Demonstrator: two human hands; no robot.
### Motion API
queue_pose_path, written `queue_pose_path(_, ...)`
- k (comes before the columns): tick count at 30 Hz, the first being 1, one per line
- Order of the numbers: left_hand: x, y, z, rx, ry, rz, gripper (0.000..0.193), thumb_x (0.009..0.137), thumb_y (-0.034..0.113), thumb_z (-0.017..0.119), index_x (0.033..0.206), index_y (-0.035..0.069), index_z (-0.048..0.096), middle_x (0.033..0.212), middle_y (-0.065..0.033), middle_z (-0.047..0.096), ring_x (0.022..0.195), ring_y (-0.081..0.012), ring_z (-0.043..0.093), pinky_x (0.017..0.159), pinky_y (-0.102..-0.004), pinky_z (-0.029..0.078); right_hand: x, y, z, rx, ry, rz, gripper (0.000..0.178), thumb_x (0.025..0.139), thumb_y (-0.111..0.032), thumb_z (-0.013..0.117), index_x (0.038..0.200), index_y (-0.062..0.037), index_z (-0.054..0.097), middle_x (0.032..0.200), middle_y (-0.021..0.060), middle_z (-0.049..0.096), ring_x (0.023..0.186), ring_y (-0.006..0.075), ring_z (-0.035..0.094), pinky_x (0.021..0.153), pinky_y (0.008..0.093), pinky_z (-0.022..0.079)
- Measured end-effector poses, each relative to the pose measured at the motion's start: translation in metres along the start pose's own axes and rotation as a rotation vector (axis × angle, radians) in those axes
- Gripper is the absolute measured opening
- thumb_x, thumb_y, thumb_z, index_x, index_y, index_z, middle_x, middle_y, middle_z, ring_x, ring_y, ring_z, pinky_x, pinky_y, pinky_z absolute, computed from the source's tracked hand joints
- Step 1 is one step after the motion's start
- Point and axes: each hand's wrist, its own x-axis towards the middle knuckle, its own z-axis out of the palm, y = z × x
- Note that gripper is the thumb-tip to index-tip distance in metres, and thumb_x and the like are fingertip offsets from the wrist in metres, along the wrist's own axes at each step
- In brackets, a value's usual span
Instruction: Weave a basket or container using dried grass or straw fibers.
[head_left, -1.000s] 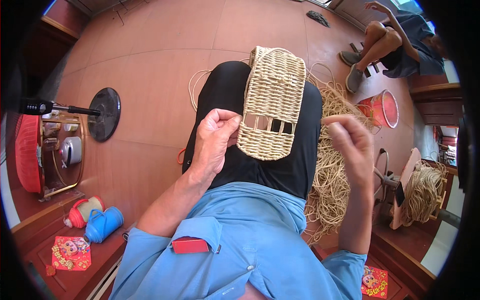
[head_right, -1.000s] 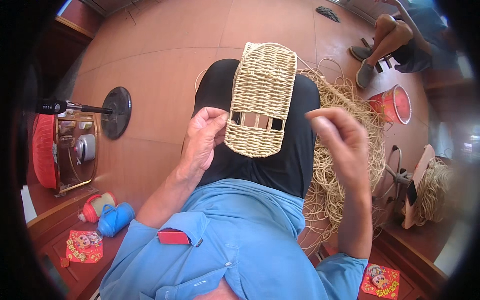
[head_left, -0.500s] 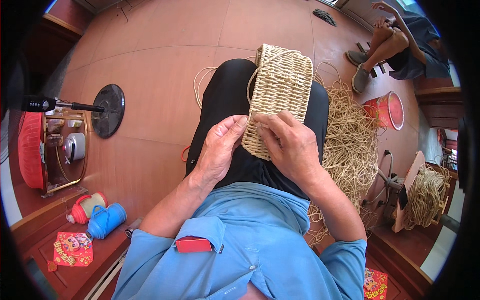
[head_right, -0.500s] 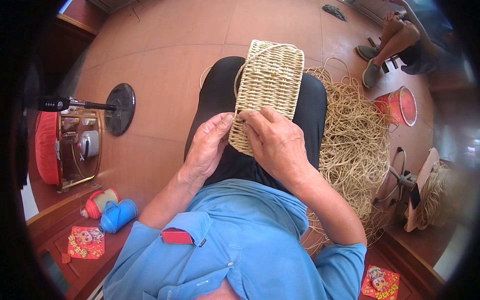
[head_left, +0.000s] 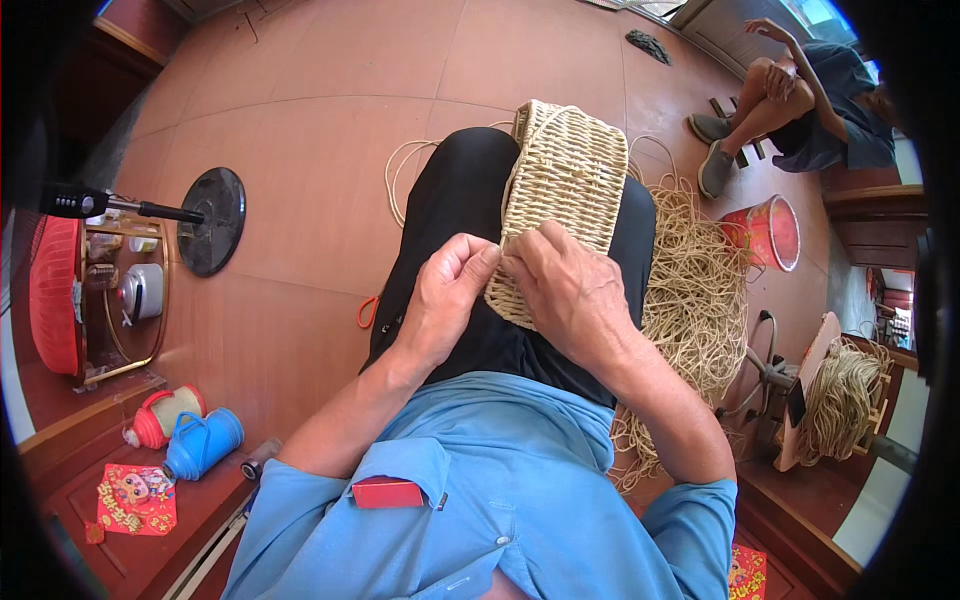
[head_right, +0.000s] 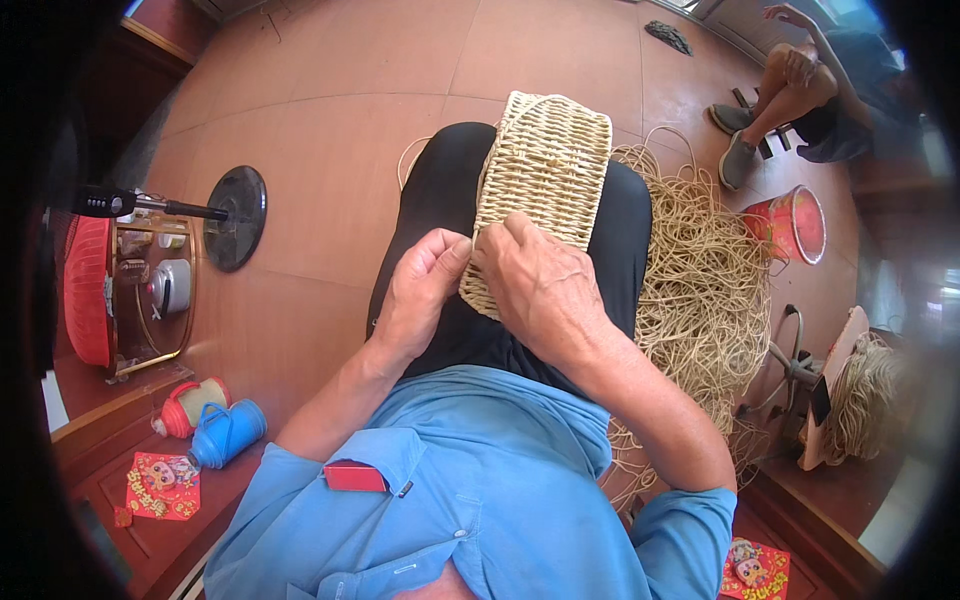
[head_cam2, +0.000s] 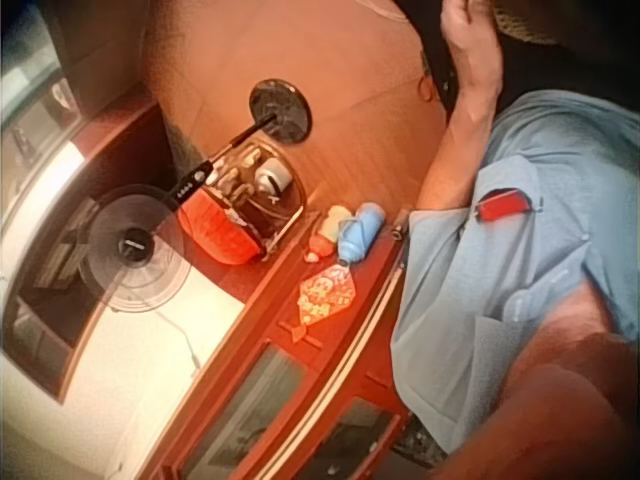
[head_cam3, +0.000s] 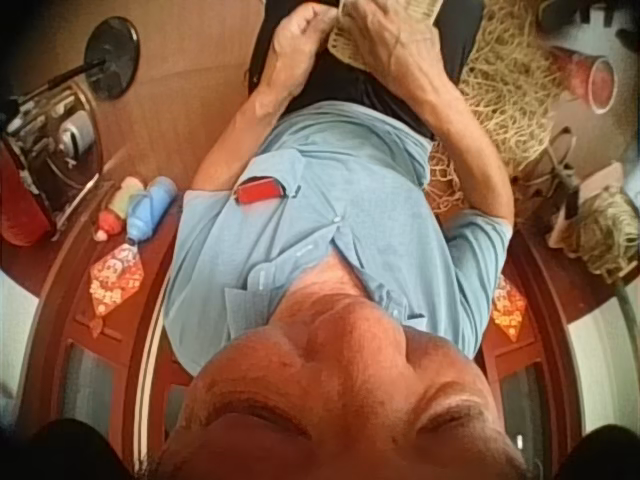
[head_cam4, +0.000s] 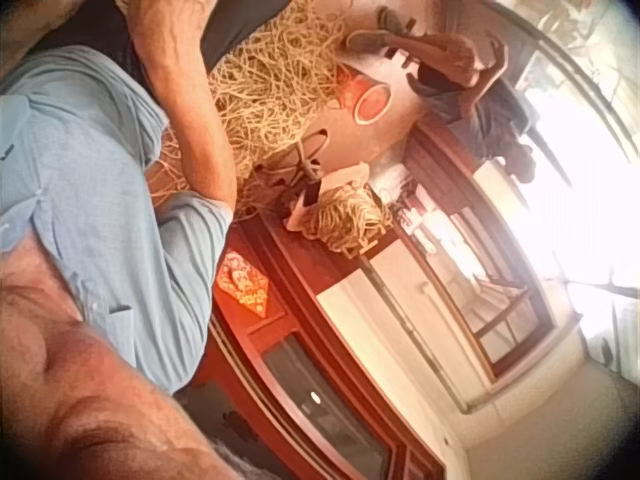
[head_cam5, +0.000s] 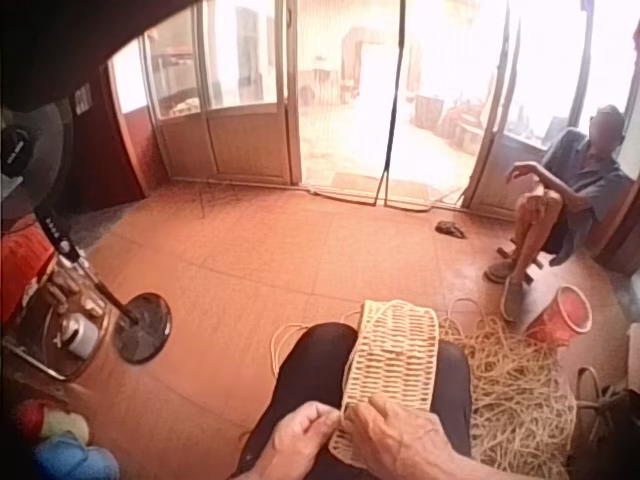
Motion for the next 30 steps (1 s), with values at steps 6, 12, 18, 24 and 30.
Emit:
queue_pose_path(6,-0.007,0.014,0.015,0.547,0.231,0.487,0.015,0.107,0.015,0.079,0.115,0.005,0.072,0.104,-0.0048,0.071,0.094,-0.0190,0.069,0.084,-0.0339,0.057,-0.013,0.007,-0.022,0.252,-0.168,0.113,0.025,0.108,-0.025,0.072,0.095,-0.0049,0.066,0.092,0.0154,0.067,0.087,0.0387,0.073,0.077,0.0505,0.059)
queue_pose_path(12,-0.005,0.031,0.017,1.170,0.165,0.871,0.024,0.089,0.000,0.086,0.110,0.009,0.078,0.107,-0.0086,0.070,0.101,-0.0308,0.069,0.087,-0.0403,0.058,-0.049,0.035,-0.051,-0.208,-0.022,0.030,0.027,0.106,-0.031,0.076,0.092,-0.0103,0.067,0.086,0.0090,0.062,0.078,0.0303,0.071,0.071,0.0464,0.059)
queue_pose_path(18,0.002,0.040,0.025,1.216,0.056,0.890,0.020,0.089,-0.001,0.084,0.106,0.008,0.077,0.100,-0.0072,0.069,0.096,-0.0297,0.066,0.084,-0.0424,0.056,-0.067,0.072,-0.087,-0.519,0.121,0.159,0.032,0.106,-0.037,0.078,0.095,-0.0106,0.064,0.089,0.0082,0.064,0.077,0.0289,0.071,0.069,0.0455,0.056)
queue_pose_path(24,0.011,0.042,0.040,1.218,0.054,0.826,0.009,0.093,0.005,0.081,0.098,0.006,0.074,0.096,-0.0084,0.070,0.091,-0.0315,0.066,0.080,-0.0433,0.055,-0.064,0.072,-0.118,-0.410,0.424,0.242,0.018,0.108,-0.025,0.077,0.116,-0.0092,0.076,0.094,0.0085,0.072,0.077,0.0221,0.072,0.069,0.0402,0.056)
queue_pose_path(30,0.012,0.037,0.052,1.253,0.126,0.751,0.014,0.092,0.005,0.080,0.089,0.007,0.067,0.088,-0.0091,0.068,0.083,-0.0313,0.066,0.074,-0.0458,0.055,-0.068,0.031,-0.068,0.233,0.487,0.363,0.035,0.100,-0.004,0.084,0.133,-0.0106,0.075,0.093,0.0008,0.075,0.068,0.0058,0.061,0.061,0.0270,0.051)
